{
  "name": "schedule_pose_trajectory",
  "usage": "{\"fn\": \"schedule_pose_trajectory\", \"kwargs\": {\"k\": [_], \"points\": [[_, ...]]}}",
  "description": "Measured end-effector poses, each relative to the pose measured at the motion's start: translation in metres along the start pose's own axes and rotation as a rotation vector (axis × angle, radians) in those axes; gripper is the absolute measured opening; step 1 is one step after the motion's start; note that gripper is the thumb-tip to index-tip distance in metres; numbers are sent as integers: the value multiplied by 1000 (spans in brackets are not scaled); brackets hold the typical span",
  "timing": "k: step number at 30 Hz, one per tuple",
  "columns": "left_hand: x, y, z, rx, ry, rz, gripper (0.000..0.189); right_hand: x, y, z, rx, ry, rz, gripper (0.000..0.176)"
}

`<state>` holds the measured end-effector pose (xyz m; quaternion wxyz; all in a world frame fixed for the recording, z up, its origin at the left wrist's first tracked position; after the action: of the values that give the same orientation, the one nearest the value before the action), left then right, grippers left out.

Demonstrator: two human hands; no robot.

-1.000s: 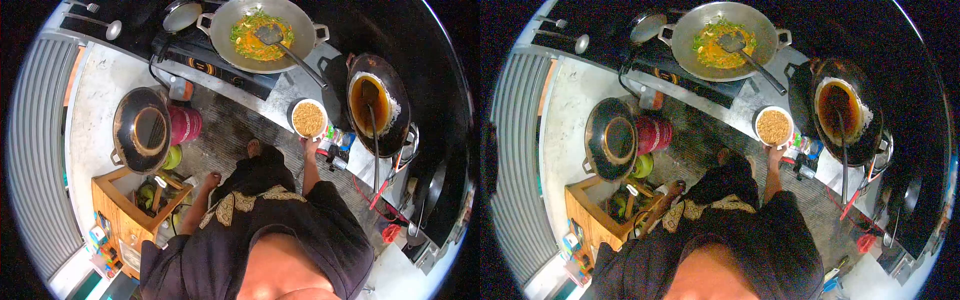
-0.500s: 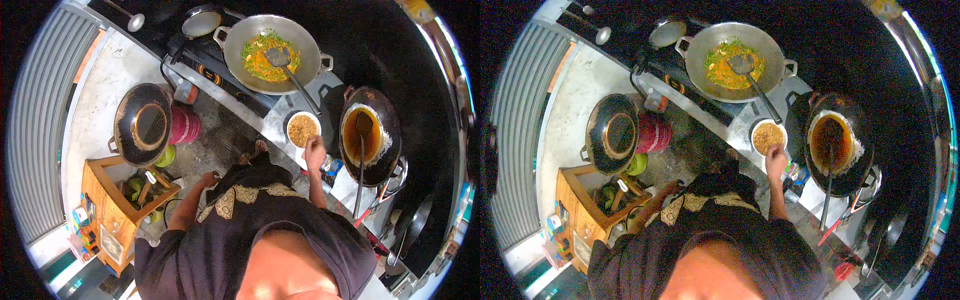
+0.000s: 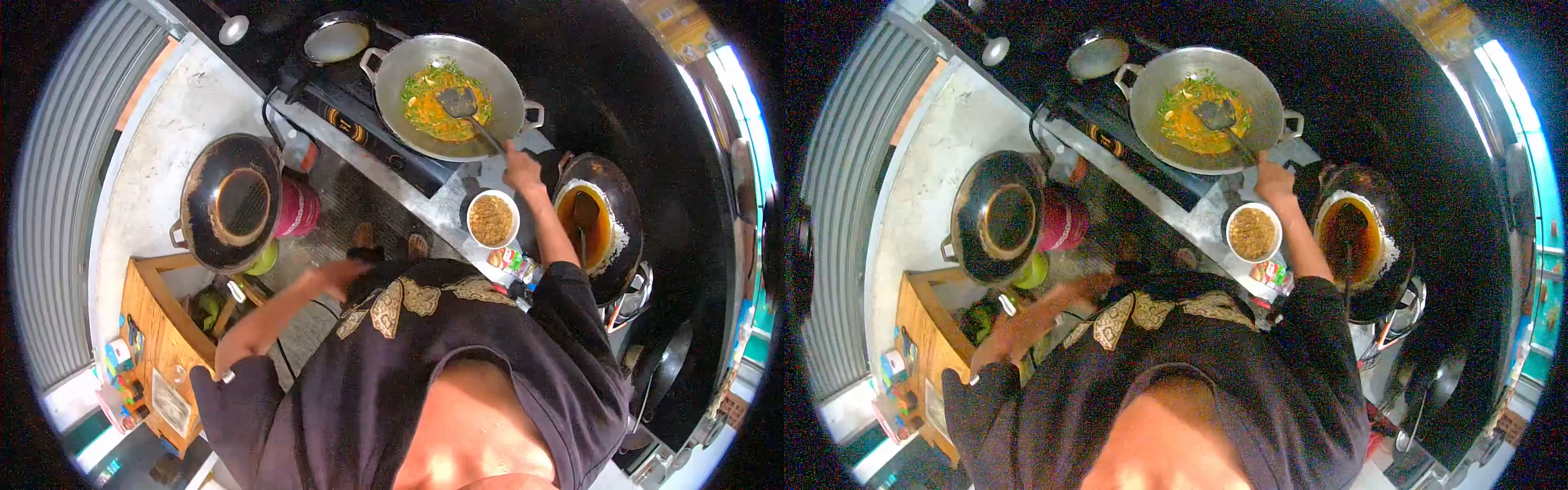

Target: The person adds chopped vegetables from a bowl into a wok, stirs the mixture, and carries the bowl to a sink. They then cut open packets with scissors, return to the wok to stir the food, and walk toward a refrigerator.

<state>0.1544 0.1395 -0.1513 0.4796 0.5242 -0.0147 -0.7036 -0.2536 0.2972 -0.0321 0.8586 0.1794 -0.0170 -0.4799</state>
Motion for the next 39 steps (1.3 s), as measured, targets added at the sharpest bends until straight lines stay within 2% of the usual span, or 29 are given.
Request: {"fn": "schedule_pose_trajectory", "kwargs": {"k": [1, 3, 5, 8, 9, 10, 12, 16, 17, 18, 20, 21, 22, 23, 24, 26, 28, 29, 32, 35, 38, 39], "points": [[-16, 8, -3, 58, 105, 102, 105, 1, 0, 21, -8, 55, -17, 49], [-56, 38, 19, 124, 204, 247, 113, -12, -27, 39, -178, 111, 20, 39], [-69, 67, 40, 141, 198, 336, 115, -17, -53, 67, -78, 234, 33, 29], [-61, 67, 48, -134, 268, 62, 114, 10, -60, 154, -180, 317, 213, 16], [-59, 69, 55, -194, 278, -7, 114, 17, -67, 168, -104, 409, 296, 16], [-57, 70, 61, -205, 273, -40, 115, 37, -39, 202, 104, 326, 203, 13], [-53, 74, 66, -199, 259, -77, 115, 24, -58, 192, 424, 458, 73, 8], [-45, 79, 70, -186, 237, -115, 115, 43, -44, 184, 542, 363, 191, 10], [-43, 80, 70, -190, 239, -129, 116, 37, -47, 171, 570, 231, 162, 15], [-40, 82, 70, -212, 236, -163, 115, 38, -51, 158, 520, 168, 235, 22], [-37, 86, 69, -254, 228, -228, 115, 42, -42, 138, 310, 28, 219, 27], [-34, 86, 68, -236, 243, -199, 115, 40, -62, 106, -11, 179, 465, 28], [-32, 86, 66, -215, 258, -169, 114, 38, -54, 84, 91, 236, 278, 29], [-31, 86, 65, -194, 272, -138, 114, 42, -35, 79, -45, 26, 206, 28], [-28, 86, 63, -182, 278, -113, 114, 26, -48, 37, -96, 106, 120, 27], [-29, 86, 60, -174, 274, -101, 114, 33, -47, 4, -231, -79, 154, 26], [-28, 86, 58, -174, 256, -106, 114, 46, -37, 7, -336, -240, 146, 32], [-29, 87, 57, -175, 241, -113, 114, 44, -32, 5, -299, -391, 156, 30], [-30, 85, 55, -190, 170, -151, 114, 25, -35, -9, -119, -726, -44, 27], [-30, 86, 53, -187, 164, -149, 114, 13, -18, 9, -99, -991, -111, 31], [-29, 93, 51, -114, 372, 14, 114, -17, -41, 10, -237, -638, -47, 30], [-28, 93, 50, -109, 384, 39, 114, -14, -43, 24, -383, -455, 1, 29]]}}
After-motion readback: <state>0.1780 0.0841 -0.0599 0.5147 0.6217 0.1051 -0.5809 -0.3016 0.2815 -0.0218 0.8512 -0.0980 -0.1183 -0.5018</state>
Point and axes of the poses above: each hand's wrist, its own y-axis away from the middle knuckle, its own z-axis out of the back of the hand, x = y × z, the point moved 10 cm from there along -y, towards the middle knuckle, and after that the axes turned 7 degrees about y, right-handed, at the moved point
